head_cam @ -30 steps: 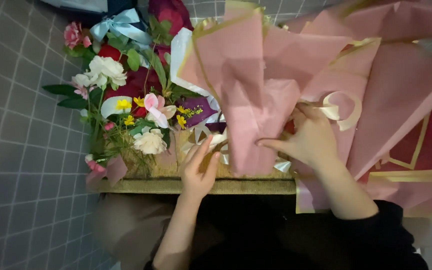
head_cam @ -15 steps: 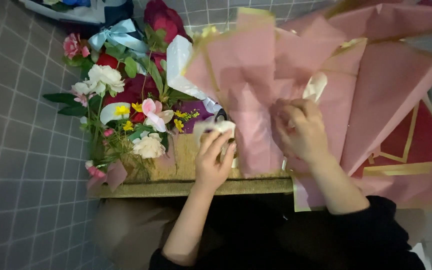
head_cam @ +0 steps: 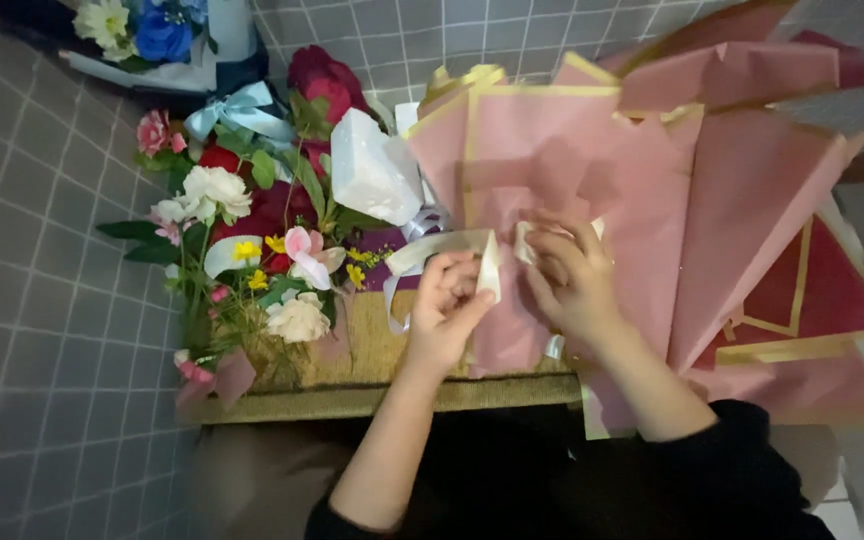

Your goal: Wrapping a flower bouquet with decorative pink paper and tying it with a white ribbon.

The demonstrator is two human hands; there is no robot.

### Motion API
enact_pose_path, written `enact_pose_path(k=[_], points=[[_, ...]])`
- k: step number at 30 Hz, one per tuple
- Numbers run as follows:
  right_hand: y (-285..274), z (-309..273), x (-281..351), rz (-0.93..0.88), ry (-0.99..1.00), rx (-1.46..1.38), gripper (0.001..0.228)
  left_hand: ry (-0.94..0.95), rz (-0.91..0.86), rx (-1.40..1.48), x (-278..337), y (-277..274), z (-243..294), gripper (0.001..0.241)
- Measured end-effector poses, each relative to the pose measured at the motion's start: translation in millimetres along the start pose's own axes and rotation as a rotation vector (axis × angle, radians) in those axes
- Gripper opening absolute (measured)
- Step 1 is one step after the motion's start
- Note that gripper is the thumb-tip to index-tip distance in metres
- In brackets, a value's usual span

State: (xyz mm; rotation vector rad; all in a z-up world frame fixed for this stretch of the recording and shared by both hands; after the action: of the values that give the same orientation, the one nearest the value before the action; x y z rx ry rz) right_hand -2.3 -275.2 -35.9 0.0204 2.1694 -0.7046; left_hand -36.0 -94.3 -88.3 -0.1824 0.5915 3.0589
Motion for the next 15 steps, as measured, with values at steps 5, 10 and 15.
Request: enact_pose_path(k=[5, 10, 15], points=[[29, 3, 7, 0.077, 0.205, -0.484, 0.051, -0.115, -0.057, -0.046, 12, 3, -12, 0.036], [53, 14, 16, 0.064, 0.340, -0.924, 0.066, 0.094, -0.053, -0.412, 14, 1, -8, 0.026], [54, 17, 3, 0.106, 0.481, -1.111, 0.057, 0.458, -0.199, -0.985, 7, 18, 21, 0.022]])
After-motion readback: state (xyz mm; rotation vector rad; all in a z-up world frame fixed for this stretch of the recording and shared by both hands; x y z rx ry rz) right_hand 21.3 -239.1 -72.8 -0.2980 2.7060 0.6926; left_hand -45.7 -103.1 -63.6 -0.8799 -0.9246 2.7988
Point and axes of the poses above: each hand's wrist, its own x-axis away from the middle knuckle, its own y-axis out of the palm, z = x × y, the point moved 7 cm from there along -x, towards the middle knuckle, and after that the axes turned 4 degrees about -y, right-handed, at the moved point
